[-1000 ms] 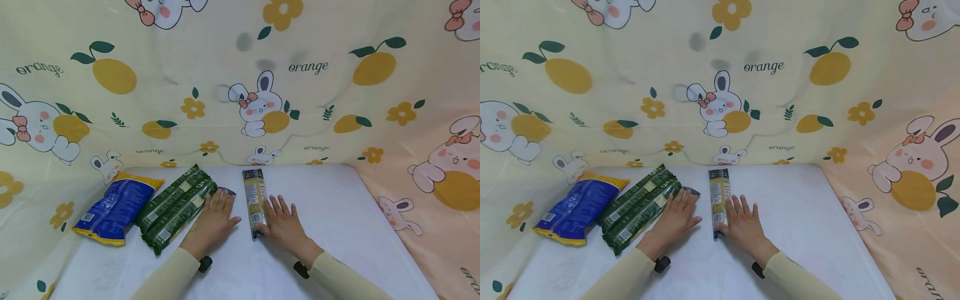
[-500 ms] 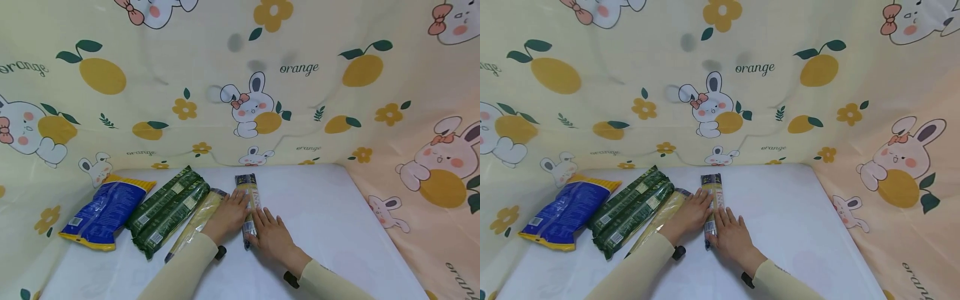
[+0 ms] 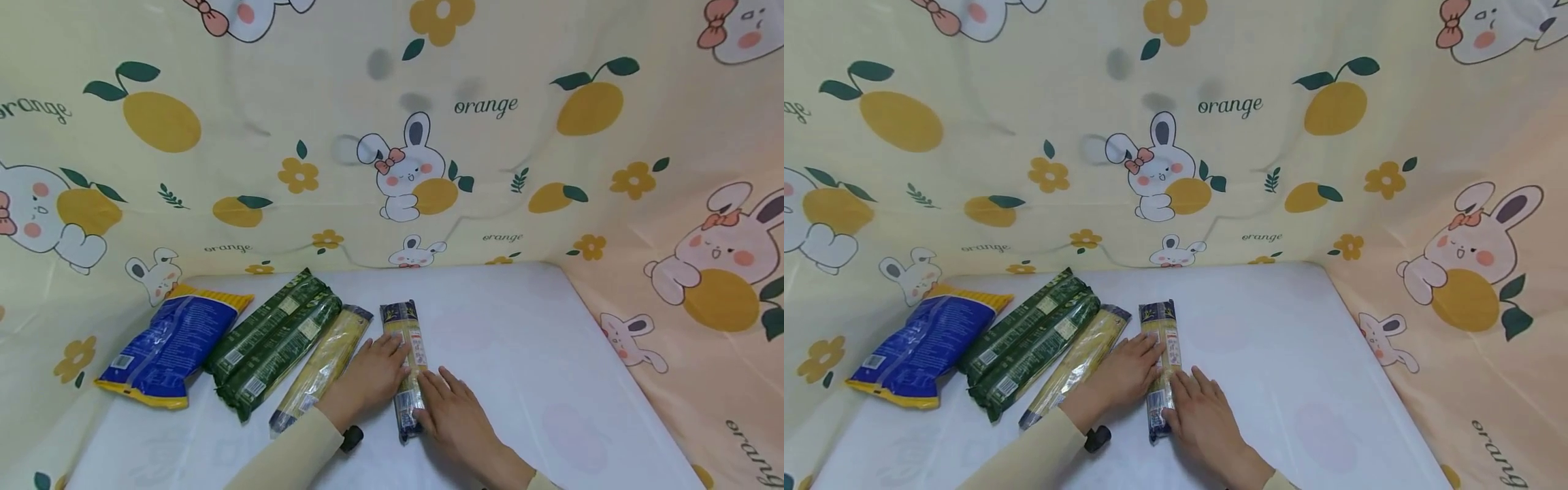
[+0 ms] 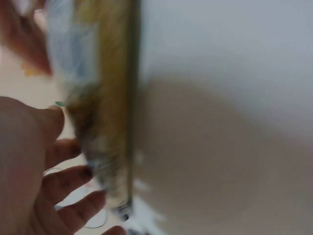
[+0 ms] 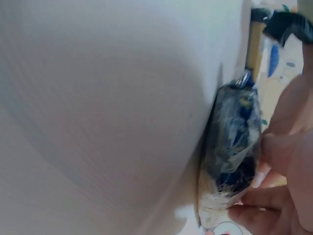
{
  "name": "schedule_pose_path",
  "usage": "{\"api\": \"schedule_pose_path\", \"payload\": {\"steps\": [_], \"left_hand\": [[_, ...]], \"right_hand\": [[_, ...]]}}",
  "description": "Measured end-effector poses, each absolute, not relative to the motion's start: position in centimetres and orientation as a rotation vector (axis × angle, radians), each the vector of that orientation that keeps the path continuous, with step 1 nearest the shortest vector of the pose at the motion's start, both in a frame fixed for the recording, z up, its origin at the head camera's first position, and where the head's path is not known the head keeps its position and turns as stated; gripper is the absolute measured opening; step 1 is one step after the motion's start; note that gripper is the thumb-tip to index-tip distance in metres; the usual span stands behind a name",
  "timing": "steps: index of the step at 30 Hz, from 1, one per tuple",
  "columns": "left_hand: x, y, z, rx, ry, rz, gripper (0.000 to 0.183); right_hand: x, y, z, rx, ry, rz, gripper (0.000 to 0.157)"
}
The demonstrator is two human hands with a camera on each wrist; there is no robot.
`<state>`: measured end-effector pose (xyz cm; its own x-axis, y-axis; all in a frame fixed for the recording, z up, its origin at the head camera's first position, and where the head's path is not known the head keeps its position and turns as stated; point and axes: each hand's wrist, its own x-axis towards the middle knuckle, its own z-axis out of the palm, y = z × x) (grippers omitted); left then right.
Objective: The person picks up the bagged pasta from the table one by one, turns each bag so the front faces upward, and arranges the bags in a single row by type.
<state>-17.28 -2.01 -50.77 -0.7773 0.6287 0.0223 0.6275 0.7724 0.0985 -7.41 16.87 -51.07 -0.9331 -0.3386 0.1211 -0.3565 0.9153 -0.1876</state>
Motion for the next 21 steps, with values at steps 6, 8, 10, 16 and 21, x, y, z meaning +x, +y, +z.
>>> {"api": "schedule_pose_path", "payload": {"steps": [6, 8, 10, 16, 21], "left_hand": [[-21.2, -0.5, -48.7, 1.010, 3.028, 0.001, 0.026], [-22.9, 0.3, -48.6, 0.956, 3.049, -0.025, 0.025], [-24.5, 1.1, -48.7, 0.919, 3.072, -0.026, 0.027], [-27.6, 2.8, -49.9, 0.875, 3.064, -0.017, 0.037], [-29.0, 3.5, -51.0, 0.732, 3.058, -0.080, 0.047]], "right_hand": [[-6.0, 17.7, -51.0, 0.398, -2.905, 0.303, 0.043], [-5.8, 17.9, -51.2, 0.349, -2.905, 0.269, 0.042], [-5.8, 17.9, -51.4, 0.314, -2.908, 0.239, 0.044], [-6.1, 17.7, -51.9, 0.297, -2.920, 0.173, 0.050], [-6.4, 17.5, -52.0, 0.314, -2.942, 0.140, 0.052]]}}
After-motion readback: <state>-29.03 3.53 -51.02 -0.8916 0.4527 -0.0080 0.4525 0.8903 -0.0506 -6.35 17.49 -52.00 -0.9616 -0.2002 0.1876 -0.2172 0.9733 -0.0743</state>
